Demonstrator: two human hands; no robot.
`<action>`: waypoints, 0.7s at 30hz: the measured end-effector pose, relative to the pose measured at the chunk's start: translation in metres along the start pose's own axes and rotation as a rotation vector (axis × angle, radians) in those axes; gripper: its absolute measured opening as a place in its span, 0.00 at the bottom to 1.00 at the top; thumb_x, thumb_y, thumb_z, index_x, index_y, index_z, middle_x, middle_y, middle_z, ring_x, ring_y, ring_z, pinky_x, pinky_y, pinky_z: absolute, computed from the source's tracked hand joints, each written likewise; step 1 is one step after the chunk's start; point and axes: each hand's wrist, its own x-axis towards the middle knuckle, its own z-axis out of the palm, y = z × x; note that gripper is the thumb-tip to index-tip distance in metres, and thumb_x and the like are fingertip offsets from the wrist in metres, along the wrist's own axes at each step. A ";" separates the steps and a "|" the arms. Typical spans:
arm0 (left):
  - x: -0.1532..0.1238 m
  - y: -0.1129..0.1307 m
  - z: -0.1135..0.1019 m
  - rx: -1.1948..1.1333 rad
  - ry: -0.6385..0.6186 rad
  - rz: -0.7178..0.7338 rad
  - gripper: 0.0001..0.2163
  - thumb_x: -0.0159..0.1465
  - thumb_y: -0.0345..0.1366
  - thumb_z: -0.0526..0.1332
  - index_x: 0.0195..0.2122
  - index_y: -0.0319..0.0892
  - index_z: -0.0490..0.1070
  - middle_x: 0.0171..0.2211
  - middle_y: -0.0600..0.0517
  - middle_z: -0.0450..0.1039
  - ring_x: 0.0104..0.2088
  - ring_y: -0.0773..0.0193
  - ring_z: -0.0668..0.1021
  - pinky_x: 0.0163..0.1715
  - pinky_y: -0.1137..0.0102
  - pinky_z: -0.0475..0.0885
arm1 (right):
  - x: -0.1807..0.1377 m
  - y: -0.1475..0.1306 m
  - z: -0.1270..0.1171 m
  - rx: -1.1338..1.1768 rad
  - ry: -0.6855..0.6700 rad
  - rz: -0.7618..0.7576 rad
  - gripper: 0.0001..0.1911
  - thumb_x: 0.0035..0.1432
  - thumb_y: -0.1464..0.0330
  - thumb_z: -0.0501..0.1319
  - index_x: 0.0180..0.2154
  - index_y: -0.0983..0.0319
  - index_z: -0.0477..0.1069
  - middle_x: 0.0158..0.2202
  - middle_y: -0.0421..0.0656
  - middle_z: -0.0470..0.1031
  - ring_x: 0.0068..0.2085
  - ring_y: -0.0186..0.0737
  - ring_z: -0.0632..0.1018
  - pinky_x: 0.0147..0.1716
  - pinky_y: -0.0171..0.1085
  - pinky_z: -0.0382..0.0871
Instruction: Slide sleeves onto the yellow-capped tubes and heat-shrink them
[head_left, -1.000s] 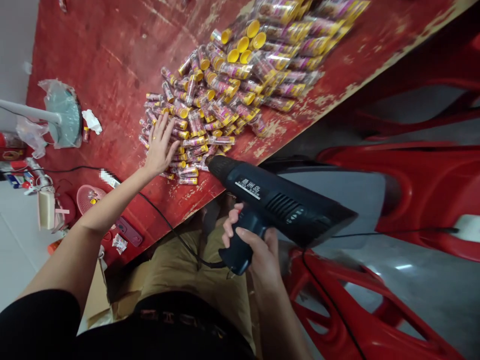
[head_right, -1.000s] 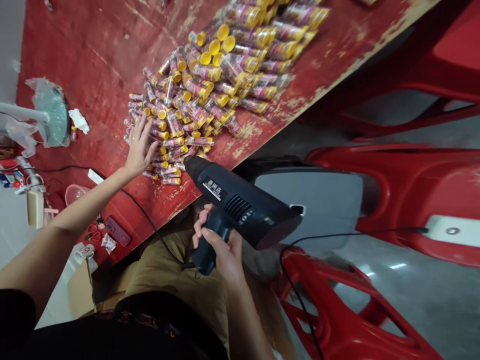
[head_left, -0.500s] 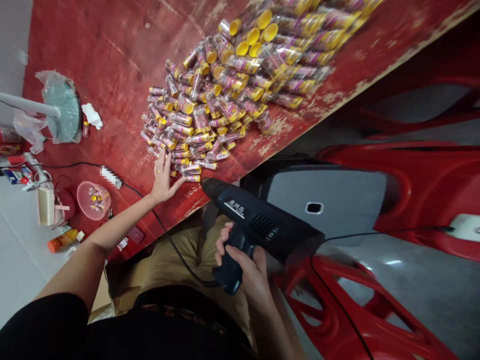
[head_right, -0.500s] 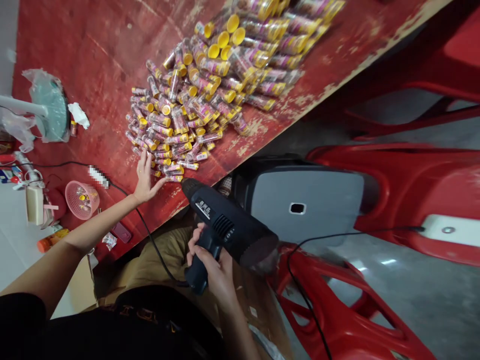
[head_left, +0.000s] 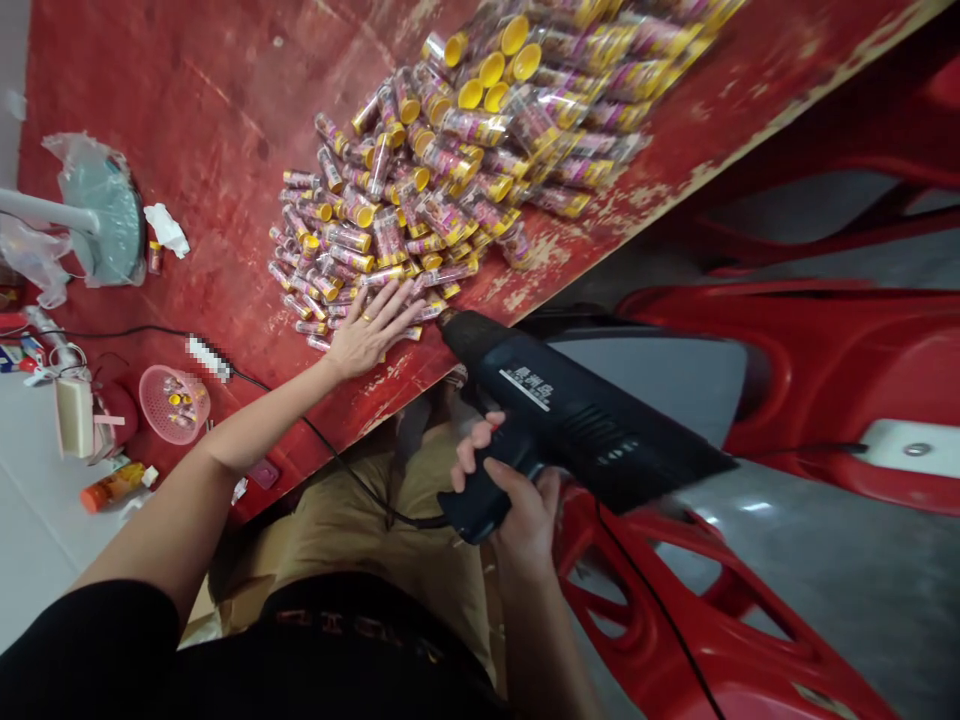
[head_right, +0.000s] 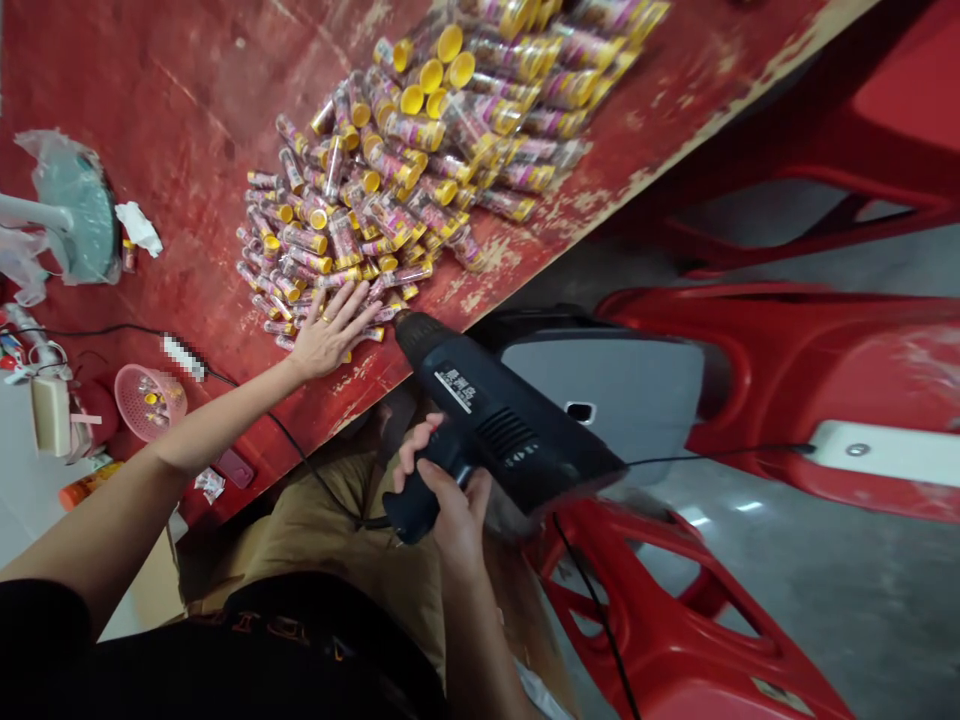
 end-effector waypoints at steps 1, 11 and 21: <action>-0.003 -0.007 -0.002 -0.006 0.002 -0.009 0.26 0.75 0.41 0.45 0.73 0.50 0.54 0.74 0.48 0.50 0.74 0.55 0.50 0.74 0.47 0.41 | 0.002 0.000 0.002 -0.004 -0.008 0.012 0.21 0.50 0.68 0.67 0.48 0.54 0.70 0.36 0.39 0.65 0.31 0.32 0.67 0.23 0.31 0.67; -0.043 -0.078 -0.023 -0.047 0.124 -0.182 0.27 0.73 0.49 0.50 0.71 0.47 0.61 0.73 0.43 0.52 0.75 0.50 0.51 0.72 0.45 0.40 | 0.006 -0.003 0.000 0.028 -0.036 0.069 0.21 0.49 0.67 0.67 0.47 0.53 0.70 0.36 0.39 0.66 0.30 0.32 0.67 0.23 0.31 0.66; -0.039 -0.003 0.008 -0.046 -0.017 -0.028 0.38 0.69 0.62 0.49 0.73 0.43 0.54 0.74 0.37 0.47 0.74 0.45 0.49 0.72 0.45 0.42 | -0.003 -0.002 -0.024 0.032 0.003 0.072 0.20 0.49 0.66 0.67 0.46 0.54 0.70 0.36 0.39 0.64 0.30 0.33 0.67 0.21 0.30 0.65</action>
